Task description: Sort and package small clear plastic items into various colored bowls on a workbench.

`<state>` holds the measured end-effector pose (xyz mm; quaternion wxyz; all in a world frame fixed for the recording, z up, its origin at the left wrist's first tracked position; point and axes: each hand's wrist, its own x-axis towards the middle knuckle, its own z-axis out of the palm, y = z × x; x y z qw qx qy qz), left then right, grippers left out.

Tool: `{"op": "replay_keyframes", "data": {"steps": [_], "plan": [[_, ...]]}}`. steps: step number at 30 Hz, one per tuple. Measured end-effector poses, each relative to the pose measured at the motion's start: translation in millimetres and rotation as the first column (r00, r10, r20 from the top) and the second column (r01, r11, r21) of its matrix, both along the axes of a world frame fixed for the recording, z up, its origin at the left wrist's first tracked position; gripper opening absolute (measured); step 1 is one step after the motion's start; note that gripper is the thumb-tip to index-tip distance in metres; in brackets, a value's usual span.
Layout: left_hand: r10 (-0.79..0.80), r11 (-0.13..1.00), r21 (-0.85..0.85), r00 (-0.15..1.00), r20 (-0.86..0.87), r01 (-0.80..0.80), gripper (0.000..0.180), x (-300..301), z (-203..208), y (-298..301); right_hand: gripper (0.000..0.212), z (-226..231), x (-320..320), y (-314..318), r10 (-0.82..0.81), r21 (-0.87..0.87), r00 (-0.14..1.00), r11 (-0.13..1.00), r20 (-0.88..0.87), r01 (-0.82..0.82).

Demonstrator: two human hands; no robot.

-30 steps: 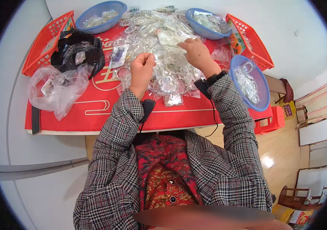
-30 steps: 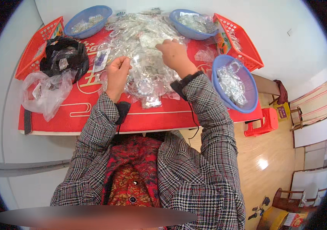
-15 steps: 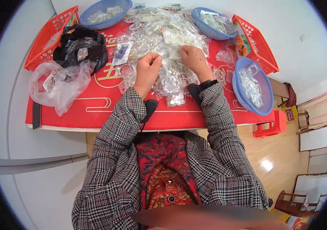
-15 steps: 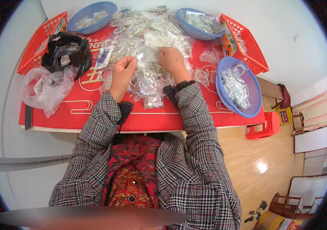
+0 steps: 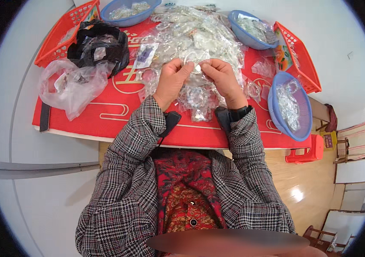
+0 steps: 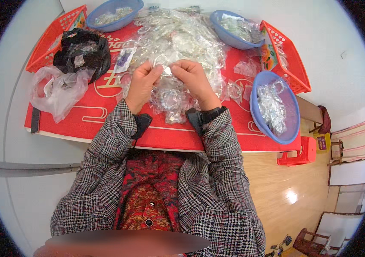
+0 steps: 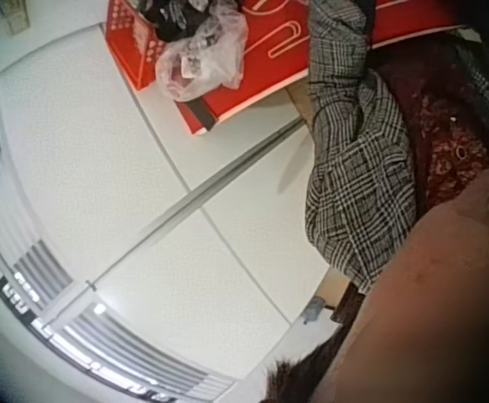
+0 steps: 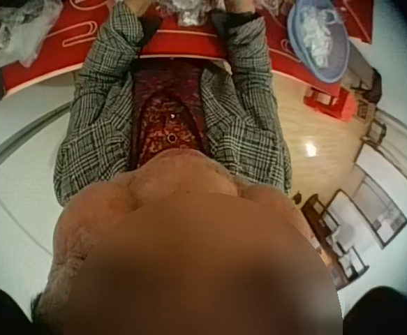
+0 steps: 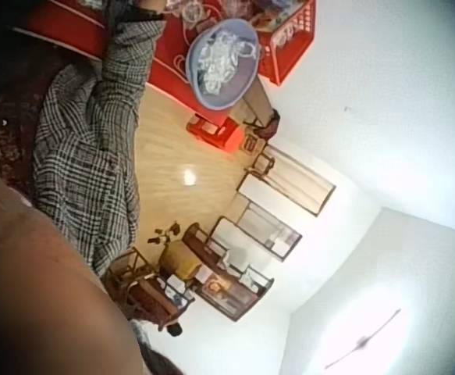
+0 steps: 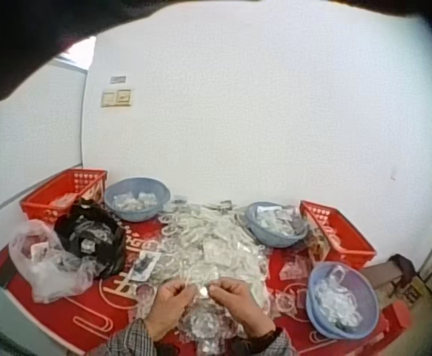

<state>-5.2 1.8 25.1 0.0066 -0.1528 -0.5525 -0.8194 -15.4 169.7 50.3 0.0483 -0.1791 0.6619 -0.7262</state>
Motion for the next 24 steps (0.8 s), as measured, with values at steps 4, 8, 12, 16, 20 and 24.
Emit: {"op": "replay_keyframes", "data": {"steps": [4, 8, 12, 16, 20, 24], "plan": [[0.062, 0.997, 0.04, 0.997, -0.042, -0.06, 0.017, 4.1, 7.4, 3.8, 0.016, -2.6, -0.5, -0.7, -0.001, 0.081, 1.0, 0.997, -0.023, 0.003], [0.116, 0.993, -0.02, 0.989, -0.088, -0.119, 0.016, 1.3, 1.7, 1.2, 0.015, -5.3, -1.2, -1.5, 0.033, 0.167, 0.998, 0.986, -0.057, -0.023], [0.108, 0.994, 0.005, 0.994, -0.034, -0.107, 0.015, 3.0, 4.4, 1.9, 0.015, -3.6, 1.2, -2.3, 0.082, 0.183, 0.996, 0.979, 0.04, -0.088], [0.056, 0.996, 0.07, 0.998, 0.036, -0.059, 0.015, 4.2, 7.4, 2.8, 0.014, -5.7, 1.2, -7.4, -0.035, 0.025, 0.997, 0.999, -0.062, 0.037], [-0.025, 0.998, -0.06, 0.999, -0.027, 0.024, 0.014, -2.1, -4.6, 2.0, 0.013, -4.1, 2.1, -5.9, -0.072, 0.027, 0.991, 0.997, -0.109, 0.075], [0.006, 1.0, -0.027, 0.992, -0.127, -0.009, 0.013, -3.4, -5.6, 8.4, 0.009, -1.7, 4.3, -6.9, -0.174, 0.056, 0.966, 0.981, -0.193, 0.188]]}}
